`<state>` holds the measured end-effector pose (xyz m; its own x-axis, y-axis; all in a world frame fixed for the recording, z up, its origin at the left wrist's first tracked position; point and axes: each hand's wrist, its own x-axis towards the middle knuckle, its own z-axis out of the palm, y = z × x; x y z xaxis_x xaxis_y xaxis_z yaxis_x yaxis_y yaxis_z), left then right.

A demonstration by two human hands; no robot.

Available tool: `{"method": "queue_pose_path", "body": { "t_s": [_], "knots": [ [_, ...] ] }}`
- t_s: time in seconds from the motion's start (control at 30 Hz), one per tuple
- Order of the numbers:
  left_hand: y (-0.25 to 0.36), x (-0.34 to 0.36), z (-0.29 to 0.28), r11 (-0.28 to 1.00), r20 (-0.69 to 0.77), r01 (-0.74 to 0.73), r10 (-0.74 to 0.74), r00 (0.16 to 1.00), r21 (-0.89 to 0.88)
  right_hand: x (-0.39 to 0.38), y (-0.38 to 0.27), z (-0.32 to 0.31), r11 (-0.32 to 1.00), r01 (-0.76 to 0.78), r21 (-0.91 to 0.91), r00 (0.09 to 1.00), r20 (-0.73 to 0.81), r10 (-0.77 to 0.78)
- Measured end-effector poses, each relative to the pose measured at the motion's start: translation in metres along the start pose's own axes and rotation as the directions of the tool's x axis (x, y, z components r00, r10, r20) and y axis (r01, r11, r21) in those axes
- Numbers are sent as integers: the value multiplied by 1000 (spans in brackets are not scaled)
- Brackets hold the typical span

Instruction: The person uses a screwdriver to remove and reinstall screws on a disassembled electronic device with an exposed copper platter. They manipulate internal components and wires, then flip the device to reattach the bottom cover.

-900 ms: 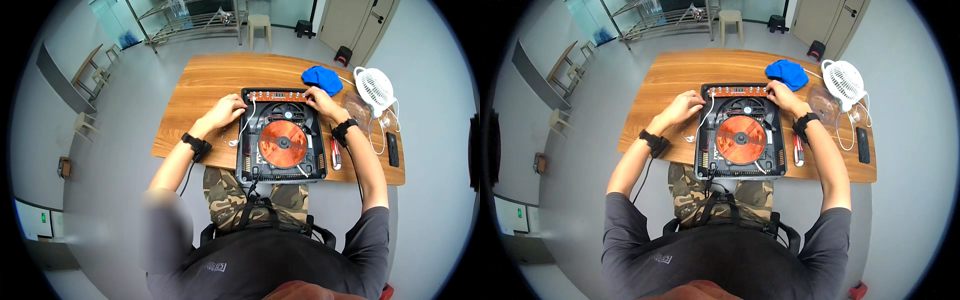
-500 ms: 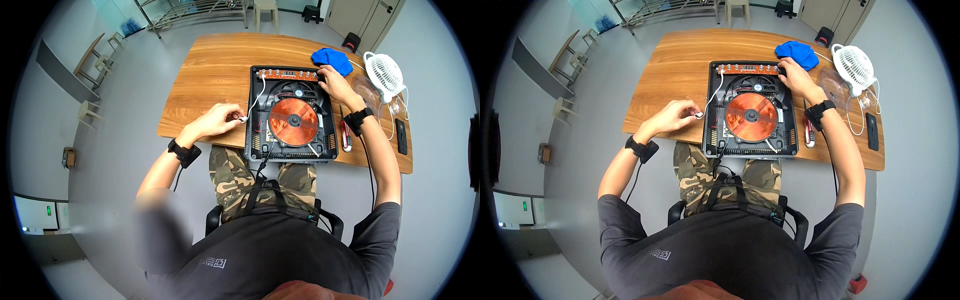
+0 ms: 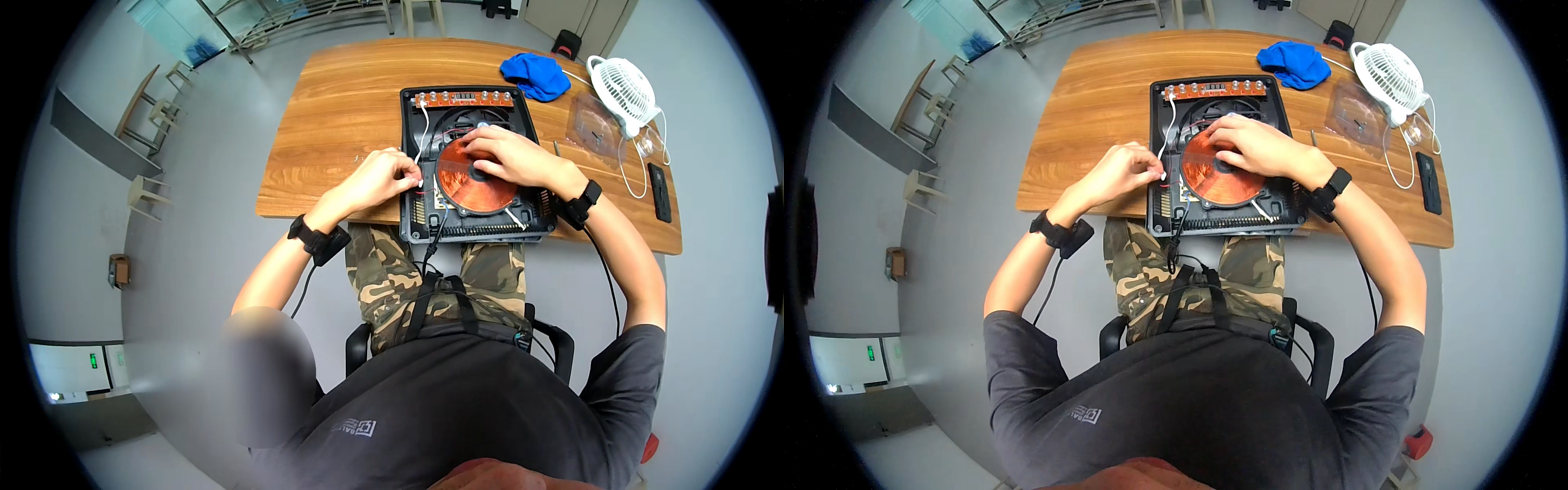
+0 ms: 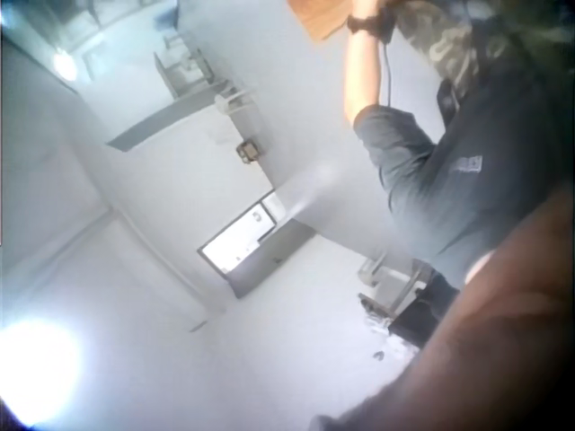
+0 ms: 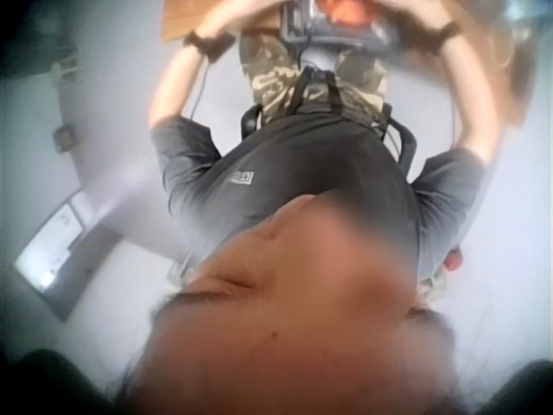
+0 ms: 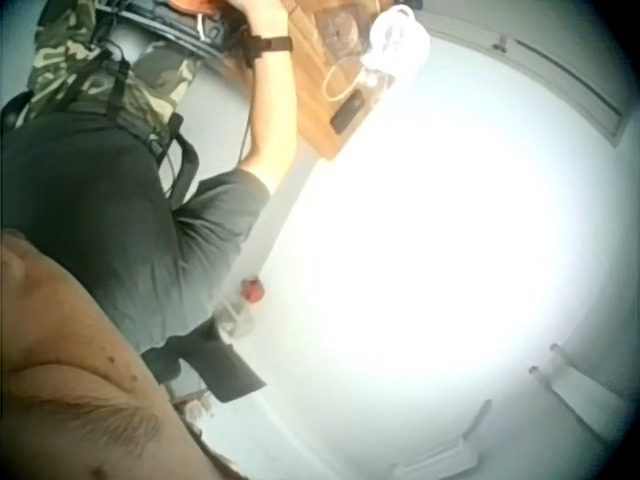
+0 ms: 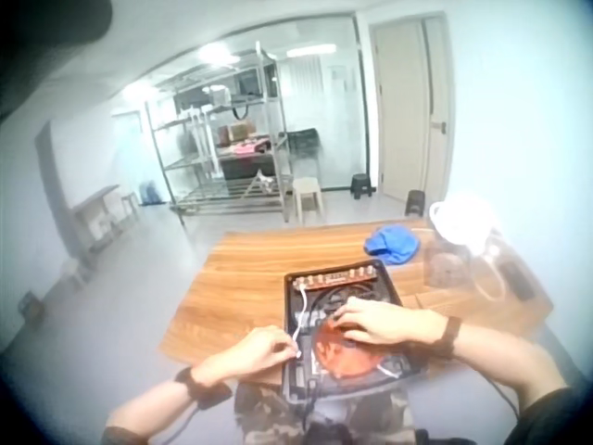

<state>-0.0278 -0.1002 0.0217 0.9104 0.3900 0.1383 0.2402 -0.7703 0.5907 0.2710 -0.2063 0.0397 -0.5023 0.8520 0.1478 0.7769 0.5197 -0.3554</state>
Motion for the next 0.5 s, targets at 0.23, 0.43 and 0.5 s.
{"method": "queue_pose_path", "body": {
  "t_s": [0.23, 0.43, 0.5],
  "knots": [
    [-8, 13, 29, 987, -15, -34, 37, 999, 157, -14, 4, 20, 1000, -22, -12, 1000, -6, 22],
    [-6, 13, 40, 979, -45, 7, 2, 999, 203, -16, 0, 17, 999, -43, -14, 999, 33, 43],
    [-5, 14, 40, 981, -40, 37, -30, 999, 190, -15, 0, 14, 999, -46, -5, 997, 61, 46]
  ]
}}
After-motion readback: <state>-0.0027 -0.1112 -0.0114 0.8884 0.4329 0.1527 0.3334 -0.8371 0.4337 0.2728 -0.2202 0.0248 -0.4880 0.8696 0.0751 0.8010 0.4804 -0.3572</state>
